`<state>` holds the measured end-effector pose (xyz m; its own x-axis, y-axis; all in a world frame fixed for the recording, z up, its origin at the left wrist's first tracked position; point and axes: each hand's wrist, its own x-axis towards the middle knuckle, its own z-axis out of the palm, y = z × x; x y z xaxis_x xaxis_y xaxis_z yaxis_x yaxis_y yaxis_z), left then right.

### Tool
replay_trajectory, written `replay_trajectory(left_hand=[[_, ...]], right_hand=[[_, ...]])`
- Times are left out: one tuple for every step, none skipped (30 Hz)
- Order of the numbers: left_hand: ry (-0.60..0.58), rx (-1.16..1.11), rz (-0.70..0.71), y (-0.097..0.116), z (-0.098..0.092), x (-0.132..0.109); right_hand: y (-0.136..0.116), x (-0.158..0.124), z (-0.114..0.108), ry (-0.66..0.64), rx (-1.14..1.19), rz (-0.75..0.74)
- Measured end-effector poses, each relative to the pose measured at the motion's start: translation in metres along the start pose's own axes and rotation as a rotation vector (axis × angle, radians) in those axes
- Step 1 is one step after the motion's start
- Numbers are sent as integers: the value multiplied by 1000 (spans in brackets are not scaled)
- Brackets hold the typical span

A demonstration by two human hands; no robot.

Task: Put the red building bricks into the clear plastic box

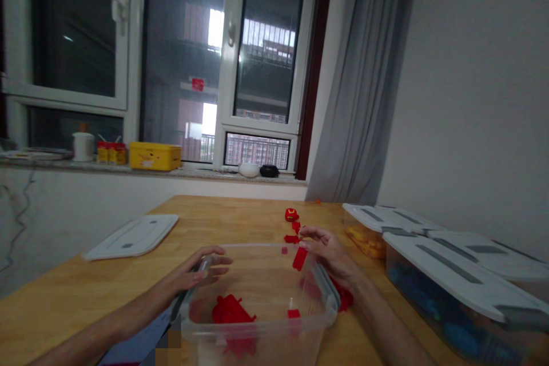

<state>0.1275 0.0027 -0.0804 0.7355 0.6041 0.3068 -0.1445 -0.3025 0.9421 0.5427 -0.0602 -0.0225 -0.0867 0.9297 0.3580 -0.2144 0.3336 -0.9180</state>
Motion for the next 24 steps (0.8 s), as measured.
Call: replay_trajectory(left_hand=[[4, -2, 13, -2, -1, 1], [9, -6, 23, -4, -1, 1], [11, -10, 28, -7, -2, 2], [13, -13, 25, -10, -4, 3], [13, -16, 17, -13, -5, 4], [12, -19, 6, -15, -7, 4], [13, -21, -6, -17, -8, 4], [15, -23, -16, -19, -10, 3], [19, -26, -23, -20, -11, 3], [24, -32, -25, -21, -12, 2], [25, -39, -23, -22, -13, 1], [23, -47, -17, -23, -14, 1], [22, -54, -9, -24, -15, 0], [22, -61, -1, -26, -16, 0], [25, -64, 3, -27, -17, 0], [25, -65, 3, -29, -17, 0], [27, -66, 1, -30, -18, 0], [27, -67, -1, -31, -19, 0], [21, -67, -3, -31, -19, 1], [15, -68, -3, -31, -19, 1], [12, -68, 0, -31, -18, 1], [12, -67, 6, -30, -17, 1], [12, -63, 12, -28, -16, 1], [11, -57, 19, -26, -15, 1]], right_hand=[[0, 0, 0, 0, 0, 1], [0, 0, 0, 0, 0, 1], [0, 0, 0, 0, -1, 0], [0, 0, 0, -1, -3, -3], [0, 1, 0, -1, -5, -4], [0, 1, 0, 0, -8, -2], [1, 1, 0, 1, -14, -1], [1, 1, 0, 0, -23, 1], [1, 1, -1, -2, -33, 3], [1, 1, -1, -3, -40, 3], [0, 1, -1, -6, -44, 3], [-1, 1, 0, -9, -47, 5], [-1, 0, 0, -11, -45, 8], [-2, 0, 1, -15, -44, 13], [-3, -1, 1, -16, -44, 17], [-4, -1, 2, -18, -44, 21], [-4, -2, 2, -20, -41, 22], [-4, -2, 3, -22, -36, 21], [-4, -2, 3, -27, -29, 19], [-3, -1, 3, -33, -22, 17], [-3, -1, 2, -39, -16, 13], [-2, 0, 1, -47, -13, 11], [-1, 0, 1, -53, -13, 8], [0, 1, 0, -58, -13, 5]])
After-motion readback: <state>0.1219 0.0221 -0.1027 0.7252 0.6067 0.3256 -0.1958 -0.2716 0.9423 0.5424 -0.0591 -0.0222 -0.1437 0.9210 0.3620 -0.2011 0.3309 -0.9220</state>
